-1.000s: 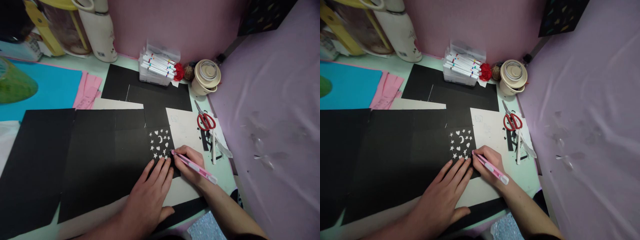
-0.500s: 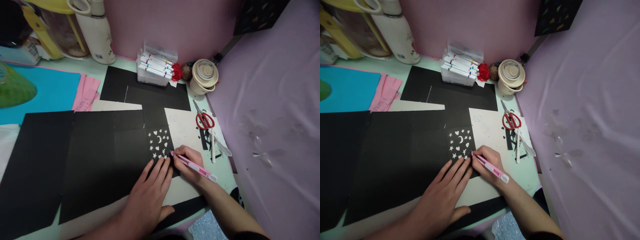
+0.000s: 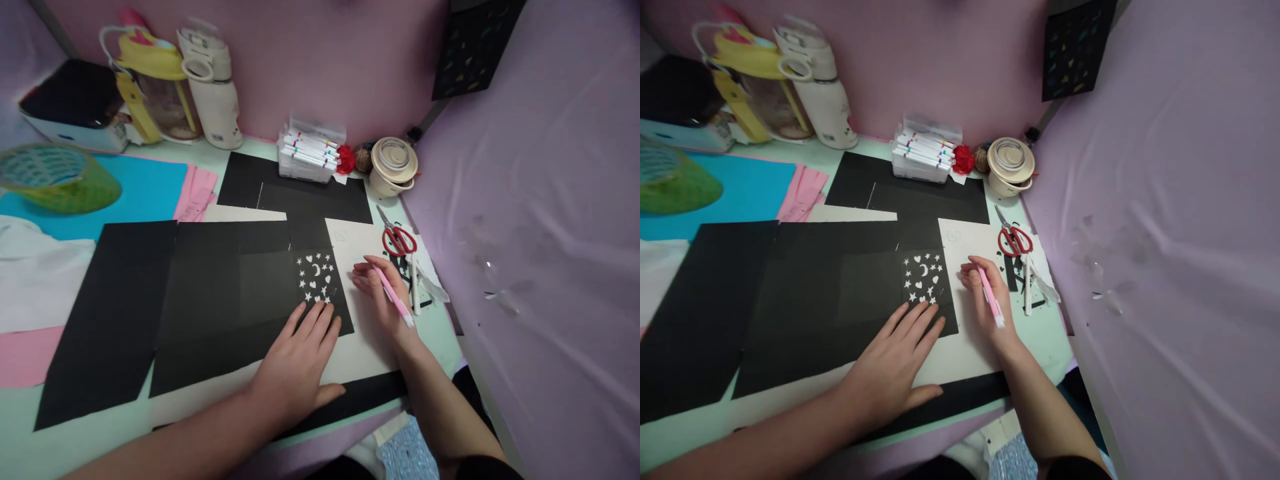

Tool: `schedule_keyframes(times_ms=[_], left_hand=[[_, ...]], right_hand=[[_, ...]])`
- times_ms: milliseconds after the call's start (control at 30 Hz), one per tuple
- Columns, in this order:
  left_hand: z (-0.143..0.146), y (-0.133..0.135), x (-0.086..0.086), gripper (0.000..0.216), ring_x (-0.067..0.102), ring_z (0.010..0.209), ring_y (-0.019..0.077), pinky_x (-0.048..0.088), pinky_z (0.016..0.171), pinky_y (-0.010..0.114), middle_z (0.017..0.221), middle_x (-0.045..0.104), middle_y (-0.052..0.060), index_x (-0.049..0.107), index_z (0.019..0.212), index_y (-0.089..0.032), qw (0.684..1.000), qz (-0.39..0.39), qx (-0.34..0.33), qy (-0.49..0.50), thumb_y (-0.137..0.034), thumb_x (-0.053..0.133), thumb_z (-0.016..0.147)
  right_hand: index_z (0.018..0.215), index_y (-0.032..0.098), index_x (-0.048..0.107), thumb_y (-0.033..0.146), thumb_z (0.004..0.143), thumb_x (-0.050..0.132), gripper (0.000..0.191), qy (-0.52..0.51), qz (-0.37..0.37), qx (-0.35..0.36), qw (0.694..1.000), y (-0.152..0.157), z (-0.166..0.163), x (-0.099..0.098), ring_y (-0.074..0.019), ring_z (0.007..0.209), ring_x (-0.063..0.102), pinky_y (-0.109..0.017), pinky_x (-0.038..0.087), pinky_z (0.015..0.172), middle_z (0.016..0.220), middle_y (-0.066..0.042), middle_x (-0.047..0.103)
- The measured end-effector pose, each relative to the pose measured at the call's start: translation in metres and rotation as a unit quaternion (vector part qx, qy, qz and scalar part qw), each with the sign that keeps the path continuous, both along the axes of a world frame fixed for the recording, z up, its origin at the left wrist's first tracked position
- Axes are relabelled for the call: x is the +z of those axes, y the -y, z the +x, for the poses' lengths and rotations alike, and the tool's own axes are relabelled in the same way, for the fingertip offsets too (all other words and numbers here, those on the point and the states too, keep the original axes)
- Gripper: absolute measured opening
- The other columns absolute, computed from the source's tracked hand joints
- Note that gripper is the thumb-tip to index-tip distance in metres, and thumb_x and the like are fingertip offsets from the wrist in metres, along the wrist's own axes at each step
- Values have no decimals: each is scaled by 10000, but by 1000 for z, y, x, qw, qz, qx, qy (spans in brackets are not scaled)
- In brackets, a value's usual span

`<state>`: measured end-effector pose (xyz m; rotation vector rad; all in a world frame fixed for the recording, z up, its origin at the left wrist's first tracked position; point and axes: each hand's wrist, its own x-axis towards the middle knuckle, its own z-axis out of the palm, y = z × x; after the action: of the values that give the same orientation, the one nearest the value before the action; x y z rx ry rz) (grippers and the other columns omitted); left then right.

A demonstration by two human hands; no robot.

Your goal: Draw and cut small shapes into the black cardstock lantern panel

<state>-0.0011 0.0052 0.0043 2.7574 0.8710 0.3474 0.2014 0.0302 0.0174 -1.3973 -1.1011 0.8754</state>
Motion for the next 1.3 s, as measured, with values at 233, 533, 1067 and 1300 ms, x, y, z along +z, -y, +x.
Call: schedule_keyframes(times_ms=[233,533,1067,1300], left_hand=[[1,1,-1,849,275,1406,373,33,1172,512,1472,397,237,425,1415,-44,998,-55,-14,19,-657,509,834],[-2,7,5,787,247,1394,426,56,1155,576,1465,369,276,483,1380,-44,976,-165,20,137,-449,714,747],[44,30,19,278,622,1123,220,486,998,383,1170,670,135,671,1040,-163,514,-594,191,589,-353,507,920],[57,13,23,352,612,1144,226,521,974,386,1245,642,104,595,1224,-192,301,-572,271,713,-166,609,873]], right_hand=[[1161,269,583,498,878,585,364,17,-42,63,997,-9,-9,12,-231,1086,611,-378,599,825,1138,-77,610],[1004,237,660,409,741,733,322,-44,-79,124,988,-15,0,6,-143,757,609,-261,507,646,876,0,660],[905,210,661,326,695,783,269,-218,-74,116,966,-5,-24,15,-161,674,620,-276,484,612,789,-8,689],[990,211,661,443,804,669,297,-37,2,82,996,1,-28,13,-192,733,623,-307,497,652,854,-40,688]])
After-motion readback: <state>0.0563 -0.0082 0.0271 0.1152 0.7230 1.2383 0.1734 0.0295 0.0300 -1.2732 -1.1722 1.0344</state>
